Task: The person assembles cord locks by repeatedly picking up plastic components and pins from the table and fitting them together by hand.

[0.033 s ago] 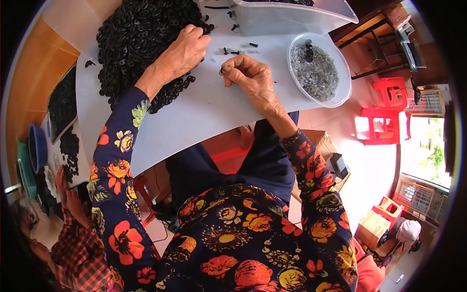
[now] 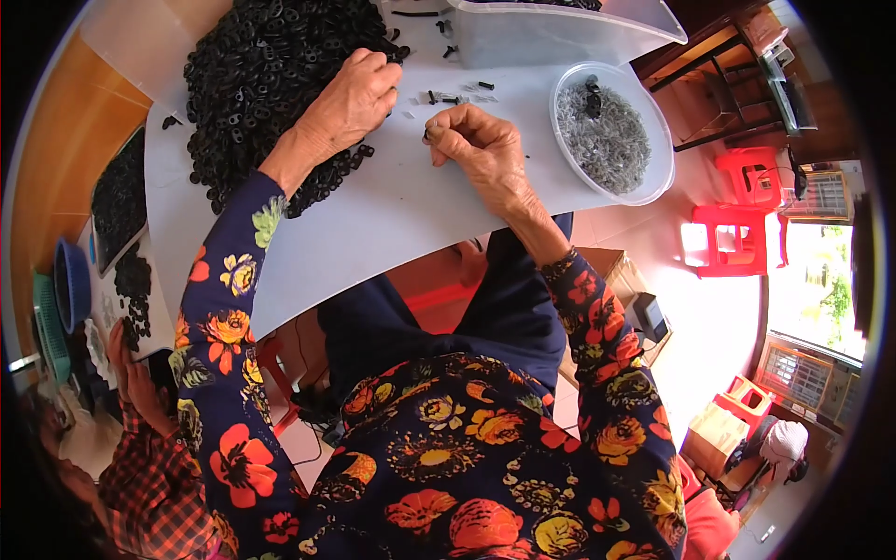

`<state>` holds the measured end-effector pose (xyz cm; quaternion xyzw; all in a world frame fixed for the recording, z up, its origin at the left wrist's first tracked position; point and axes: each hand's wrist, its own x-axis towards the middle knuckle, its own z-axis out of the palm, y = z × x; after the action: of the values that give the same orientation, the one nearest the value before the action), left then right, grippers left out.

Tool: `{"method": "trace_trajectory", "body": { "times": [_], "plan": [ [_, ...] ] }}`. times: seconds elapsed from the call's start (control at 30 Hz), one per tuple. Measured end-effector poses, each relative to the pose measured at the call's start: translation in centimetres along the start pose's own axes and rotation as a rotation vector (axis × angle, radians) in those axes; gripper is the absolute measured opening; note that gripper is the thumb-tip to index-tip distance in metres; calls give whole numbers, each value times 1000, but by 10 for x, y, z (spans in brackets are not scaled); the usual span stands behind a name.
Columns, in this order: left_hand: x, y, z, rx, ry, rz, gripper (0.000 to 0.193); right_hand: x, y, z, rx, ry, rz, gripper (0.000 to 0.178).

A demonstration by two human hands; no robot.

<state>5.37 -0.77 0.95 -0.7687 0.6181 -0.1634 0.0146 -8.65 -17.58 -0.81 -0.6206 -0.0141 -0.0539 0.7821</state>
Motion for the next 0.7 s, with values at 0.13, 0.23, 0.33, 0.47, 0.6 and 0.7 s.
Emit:
{"method": "trace_trajectory", "body": {
  "times": [0.13, 0.23, 0.33, 0.47, 0.6, 0.7],
  "plan": [
    [1, 20, -13, -1060, 292, -634, 10, 1, -1, 5, 9, 70, 24, 9],
    [0, 31, -20, -1436, 308, -738, 17, -1, 2, 4, -23, 80, -60, 8],
    [0, 37, -22, -1523, 328, -690, 17, 2, 5, 3, -4, 80, -115, 10],
    [-1, 38, -21, -1468, 311, -655, 15, 2, 6, 4, -20, 62, -120, 10],
    [-1, 37, -22, -1393, 220, -649, 17, 2, 7, 2, -22, 63, -116, 11],
    [1, 42, -27, -1354, 230, -630, 14, 2, 7, 2, -43, 61, -114, 12]
  ]
}}
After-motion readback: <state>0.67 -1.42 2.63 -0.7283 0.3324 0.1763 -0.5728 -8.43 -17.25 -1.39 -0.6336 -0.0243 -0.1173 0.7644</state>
